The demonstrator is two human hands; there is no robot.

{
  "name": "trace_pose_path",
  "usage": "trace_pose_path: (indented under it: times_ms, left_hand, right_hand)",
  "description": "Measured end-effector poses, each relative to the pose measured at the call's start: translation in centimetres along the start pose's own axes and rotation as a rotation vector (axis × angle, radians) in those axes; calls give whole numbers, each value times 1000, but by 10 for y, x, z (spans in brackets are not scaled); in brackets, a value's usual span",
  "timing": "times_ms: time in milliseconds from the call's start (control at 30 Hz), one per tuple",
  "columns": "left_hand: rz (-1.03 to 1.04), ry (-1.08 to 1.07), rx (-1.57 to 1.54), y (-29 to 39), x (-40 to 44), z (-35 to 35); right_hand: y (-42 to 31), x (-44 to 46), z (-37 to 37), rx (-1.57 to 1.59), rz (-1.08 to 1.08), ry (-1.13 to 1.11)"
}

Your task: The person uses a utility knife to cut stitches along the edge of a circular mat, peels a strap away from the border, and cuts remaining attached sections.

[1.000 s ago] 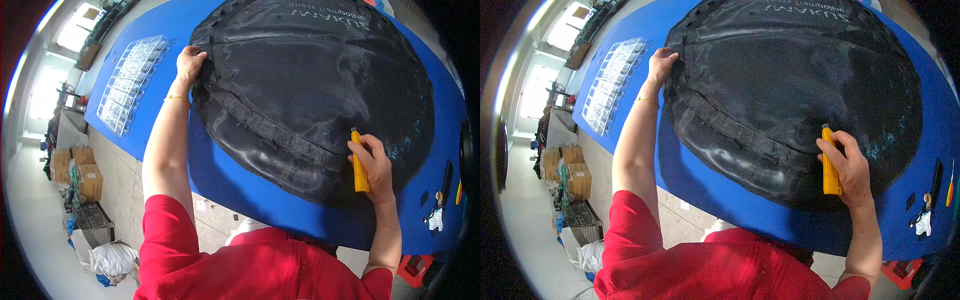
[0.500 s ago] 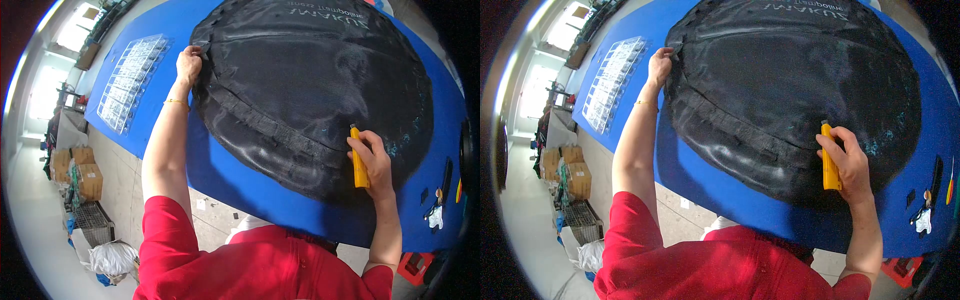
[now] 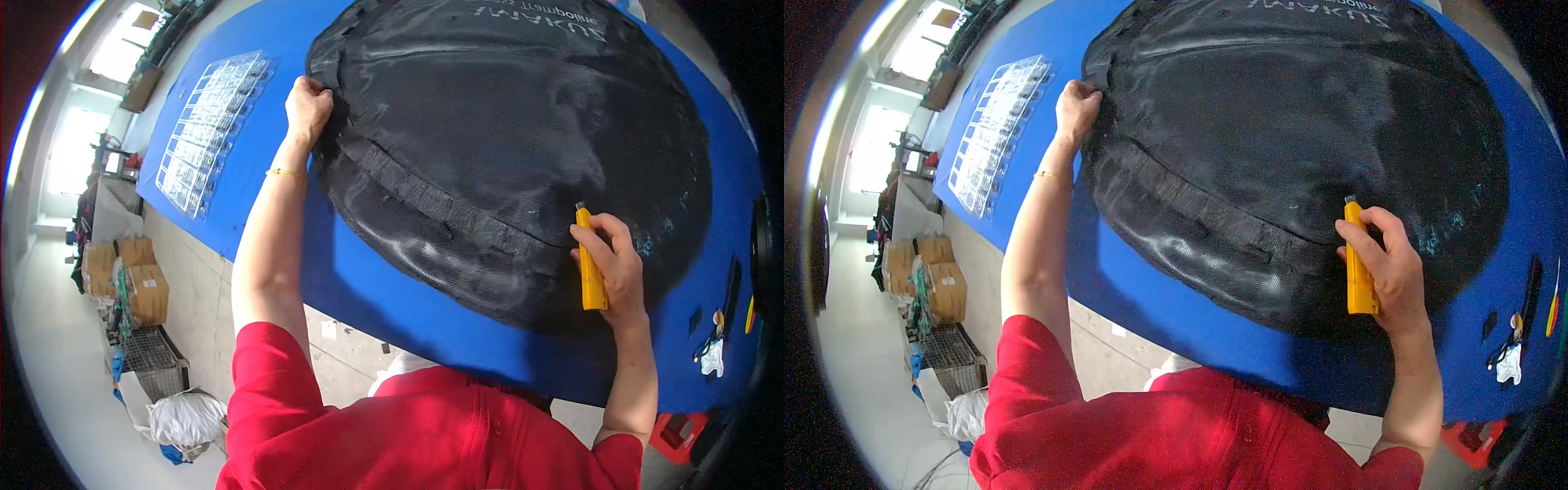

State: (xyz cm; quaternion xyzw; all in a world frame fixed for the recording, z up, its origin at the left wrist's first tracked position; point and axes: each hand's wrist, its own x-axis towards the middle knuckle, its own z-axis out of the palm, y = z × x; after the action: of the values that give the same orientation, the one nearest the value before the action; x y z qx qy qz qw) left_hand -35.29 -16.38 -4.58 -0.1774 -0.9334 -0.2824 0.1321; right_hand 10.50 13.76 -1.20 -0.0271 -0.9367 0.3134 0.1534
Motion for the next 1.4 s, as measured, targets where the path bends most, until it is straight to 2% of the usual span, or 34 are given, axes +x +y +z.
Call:
trace_pose_path:
  times_ms: [67, 167, 233, 267, 300, 400, 533, 600, 700, 833, 1000, 1167, 1300, 1400]
  left_hand:
    - [-31, 39, 12, -3, 5, 1]
    - [-49, -43, 56, 7, 10, -2]
    - [223, 74, 120, 8, 8, 3]
    - [196, -36, 118, 6, 15, 3]
    - [195, -40, 118, 3, 20, 2]
    - [269, -242, 211, -6, 30, -1]
    - [221, -69, 83, -7, 15, -2]
    - [302, 8, 43, -2, -1, -9]
    - [478, -84, 177, 6, -18, -21]
    - [544, -54, 224, -7, -24, -17]
    - [472, -80, 276, 0, -39, -18]
    - [587, -69, 161, 27, -67, -36]
    - [624, -152, 252, 24, -79, -37]
    - [615, -127, 259, 24, -86, -38]
  right_hand:
    - [-1, 1, 0, -17, -8, 1]
    - [-1, 1, -1, -49, -16, 3]
    - [1, 1, -1, -65, -18, 0]
    - [1, 1, 0, -51, -21, 7]
    - [2, 0, 0, -37, -25, 13]
    - [1, 1, 1, -60, -40, 22]
    - [2, 0, 0, -49, -29, 18]
    - [3, -1, 1, -50, -32, 21]
    - [4, -1, 1, -68, -44, 21]
    - [2, -2, -1, -28, -18, 2]
    - [1, -1, 0, -25, 9, -8]
    - [1, -2, -1, 37, 43, -20]
    - [-1, -1, 2, 53, 14, 9]
    - [0, 0, 2, 60, -3, 3]
